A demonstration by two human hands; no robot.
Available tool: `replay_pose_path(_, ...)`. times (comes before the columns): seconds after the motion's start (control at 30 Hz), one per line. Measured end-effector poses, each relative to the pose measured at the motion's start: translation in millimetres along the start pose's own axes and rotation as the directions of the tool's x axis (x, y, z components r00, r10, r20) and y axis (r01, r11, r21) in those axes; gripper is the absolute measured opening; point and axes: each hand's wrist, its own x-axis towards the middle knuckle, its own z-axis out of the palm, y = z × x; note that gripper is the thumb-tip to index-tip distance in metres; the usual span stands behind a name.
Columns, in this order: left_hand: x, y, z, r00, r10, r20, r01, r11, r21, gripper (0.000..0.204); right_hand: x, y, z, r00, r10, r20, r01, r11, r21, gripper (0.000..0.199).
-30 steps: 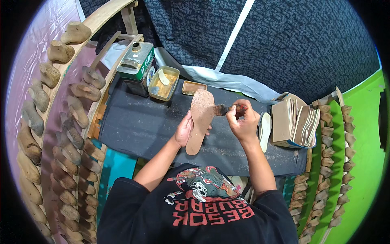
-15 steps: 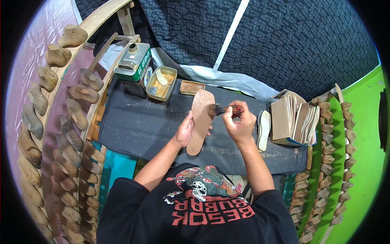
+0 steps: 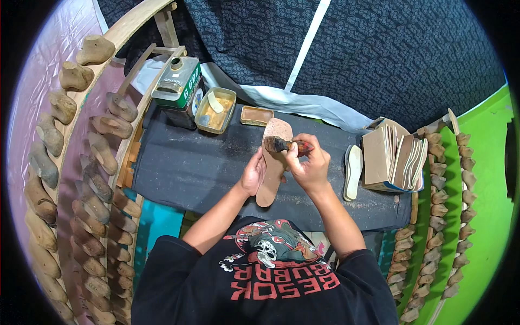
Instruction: Applying adhesive to shoe insoles and soles using a manual brush.
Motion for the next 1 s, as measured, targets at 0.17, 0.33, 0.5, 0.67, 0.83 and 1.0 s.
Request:
replay_pose_path(0.17,-0.2,3.2,-7.2,1.0,0.028,0.011,-0.027,0.999,-0.03,0.065,-2.0,0.0,-7.3,0.988,0.111,0.111,-0.109,0.994,-0.022,0.012)
replay_pose_path(0.33,2.4,-14.1,-10.4,0.994,-0.051,0.096,0.054,0.998,-0.032,0.063,20.5,16.8,-1.2,0.994,0.086,-0.07,-0.087,0.996,-0.014,0.013)
replay_pose_path(0.5,-0.4,-1.1,-2.0,0.999,0.013,0.04,-0.012,1.0,-0.026,0.063,-8.4,5.5,-3.9,0.996,0.081,0.037,-0.08,0.996,-0.034,0.013)
replay_pose_path(0.67,5.4,-7.8,-15.5,0.985,-0.009,0.171,0.025,0.996,-0.086,0.061,7.6,7.2,0.0,0.998,0.061,-0.024,-0.061,0.997,-0.037,0.012)
replay_pose_path(0.83,5.6,-11.0,-14.3,0.987,-0.022,0.156,0.045,0.988,-0.146,0.061,9.8,11.0,-0.1,0.999,0.023,-0.04,-0.024,0.999,-0.04,0.013)
replay_pose_path(1.0,3.9,-4.8,-10.5,1.0,0.017,-0.024,-0.018,0.998,-0.054,0.061,-13.3,2.3,-3.3,0.981,0.165,0.104,-0.166,0.986,-0.007,0.013)
